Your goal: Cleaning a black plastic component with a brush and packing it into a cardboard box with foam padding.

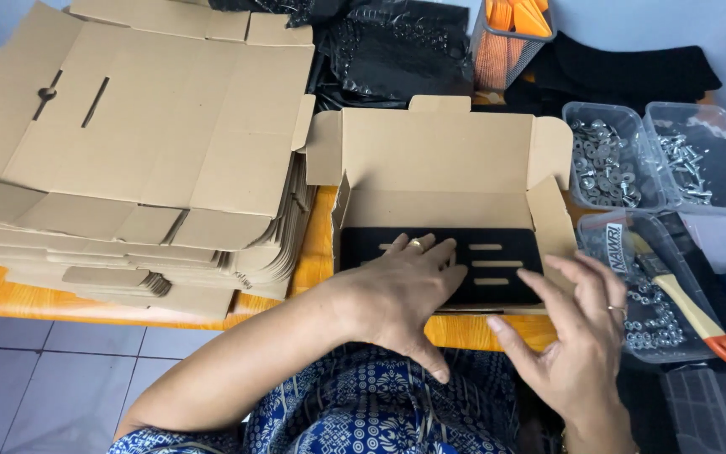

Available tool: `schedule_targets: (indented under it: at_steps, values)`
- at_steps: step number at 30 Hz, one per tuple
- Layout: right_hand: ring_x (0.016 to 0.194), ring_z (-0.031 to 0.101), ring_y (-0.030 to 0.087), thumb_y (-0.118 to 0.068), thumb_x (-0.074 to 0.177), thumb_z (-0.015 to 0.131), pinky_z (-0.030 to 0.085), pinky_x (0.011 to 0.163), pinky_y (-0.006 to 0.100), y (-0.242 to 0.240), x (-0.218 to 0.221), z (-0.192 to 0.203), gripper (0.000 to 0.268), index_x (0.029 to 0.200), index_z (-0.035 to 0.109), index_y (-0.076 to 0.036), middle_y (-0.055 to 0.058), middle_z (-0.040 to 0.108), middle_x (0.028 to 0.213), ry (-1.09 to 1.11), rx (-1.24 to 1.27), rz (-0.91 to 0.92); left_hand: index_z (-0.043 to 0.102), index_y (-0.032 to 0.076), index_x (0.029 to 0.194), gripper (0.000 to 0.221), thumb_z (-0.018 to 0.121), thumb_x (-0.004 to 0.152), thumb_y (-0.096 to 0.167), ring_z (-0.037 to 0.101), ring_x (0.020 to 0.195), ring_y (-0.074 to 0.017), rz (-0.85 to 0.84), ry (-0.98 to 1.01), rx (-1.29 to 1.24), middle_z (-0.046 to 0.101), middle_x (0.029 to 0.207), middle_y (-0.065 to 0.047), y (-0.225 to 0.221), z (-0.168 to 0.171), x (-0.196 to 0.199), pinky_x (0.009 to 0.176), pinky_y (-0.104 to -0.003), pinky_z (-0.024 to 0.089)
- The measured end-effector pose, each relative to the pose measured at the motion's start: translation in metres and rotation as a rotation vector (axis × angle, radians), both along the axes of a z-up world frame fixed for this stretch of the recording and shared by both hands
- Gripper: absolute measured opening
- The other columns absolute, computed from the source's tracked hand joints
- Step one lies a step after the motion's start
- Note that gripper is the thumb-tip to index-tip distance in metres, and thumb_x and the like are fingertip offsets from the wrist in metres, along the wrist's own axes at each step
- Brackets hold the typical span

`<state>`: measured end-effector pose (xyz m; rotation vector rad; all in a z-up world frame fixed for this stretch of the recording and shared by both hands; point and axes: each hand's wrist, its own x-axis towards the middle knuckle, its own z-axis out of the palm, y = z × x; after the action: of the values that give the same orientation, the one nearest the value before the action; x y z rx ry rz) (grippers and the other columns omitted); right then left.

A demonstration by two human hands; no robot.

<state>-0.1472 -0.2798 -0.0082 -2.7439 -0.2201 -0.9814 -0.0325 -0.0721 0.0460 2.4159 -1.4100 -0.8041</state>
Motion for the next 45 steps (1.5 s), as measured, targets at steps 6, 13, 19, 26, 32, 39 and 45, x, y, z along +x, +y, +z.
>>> schedule_targets:
  at_steps: [6,13,19,26,32,39,45]
  values:
    - [0.128,0.055,0.034,-0.053,0.076,0.077,0.046,0.107,0.048,0.000,0.003,-0.010,0.061,0.117,0.073,-0.008,0.011,0.066,0.129,0.201,-0.095,0.025,0.018,0.010,0.162,0.116,0.093,0.082,0.047,-0.009,0.156,-0.0489,0.061,-0.072,0.275,-0.010,0.169,-0.030,-0.005,-0.009,0.007,0.122,-0.066,0.001]
    - [0.137,0.049,0.040,-0.059,0.076,0.075,0.047,0.105,0.052,-0.012,0.017,0.005,0.080,0.142,0.058,-0.016,0.008,0.051,0.155,0.656,-0.105,-0.102,-0.005,0.011,0.166,0.133,0.089,0.083,0.055,-0.014,0.156,-0.0469,0.075,-0.021,0.388,-0.014,0.171,-0.024,-0.005,0.000,0.025,0.123,-0.066,-0.001]
    - [0.141,0.044,0.037,-0.043,0.067,0.090,0.035,0.118,0.048,-0.016,0.051,0.006,0.092,0.145,0.054,-0.008,0.019,0.049,0.152,0.632,-0.133,0.146,0.055,0.010,0.137,0.071,0.085,0.079,0.038,0.047,0.131,-0.0379,0.122,-0.016,0.184,0.051,0.134,-0.014,-0.001,-0.009,0.034,0.123,-0.056,0.024]
    - [0.140,0.047,0.027,-0.046,0.067,0.093,0.035,0.117,0.041,-0.017,0.064,-0.002,0.095,0.147,0.052,-0.018,0.006,0.045,0.158,0.837,-0.136,0.095,0.055,0.010,0.140,0.075,0.083,0.081,0.046,0.043,0.136,-0.0398,0.099,-0.014,0.180,0.046,0.142,-0.017,0.000,-0.012,0.036,0.124,-0.061,0.020]
    - [0.133,0.053,0.030,-0.051,0.061,0.097,0.040,0.113,0.044,-0.015,0.064,0.001,0.093,0.140,0.060,-0.019,0.008,0.054,0.150,0.775,-0.157,0.103,0.068,0.012,0.121,0.055,0.079,0.078,0.045,0.058,0.113,-0.0375,0.078,-0.092,0.139,0.058,0.116,-0.014,0.000,-0.020,0.038,0.107,-0.055,0.041]
    - [0.137,0.050,0.027,-0.051,0.062,0.097,0.039,0.115,0.043,-0.012,0.065,0.008,0.094,0.142,0.058,-0.021,0.004,0.049,0.155,0.846,-0.118,0.068,0.070,0.011,0.118,0.046,0.077,0.081,0.038,0.057,0.113,-0.0365,0.098,-0.061,0.134,0.057,0.116,-0.013,0.002,-0.019,0.035,0.113,-0.056,0.037]
    - [0.088,0.060,0.021,-0.044,0.077,0.082,0.050,0.094,0.037,-0.003,0.073,0.070,0.081,0.145,0.055,-0.008,0.010,0.055,0.148,0.818,0.133,0.197,0.066,0.007,0.124,0.048,0.075,0.087,0.037,0.050,0.126,-0.0396,0.109,-0.050,0.184,0.049,0.134,-0.018,0.001,-0.015,0.028,0.119,-0.059,0.026]
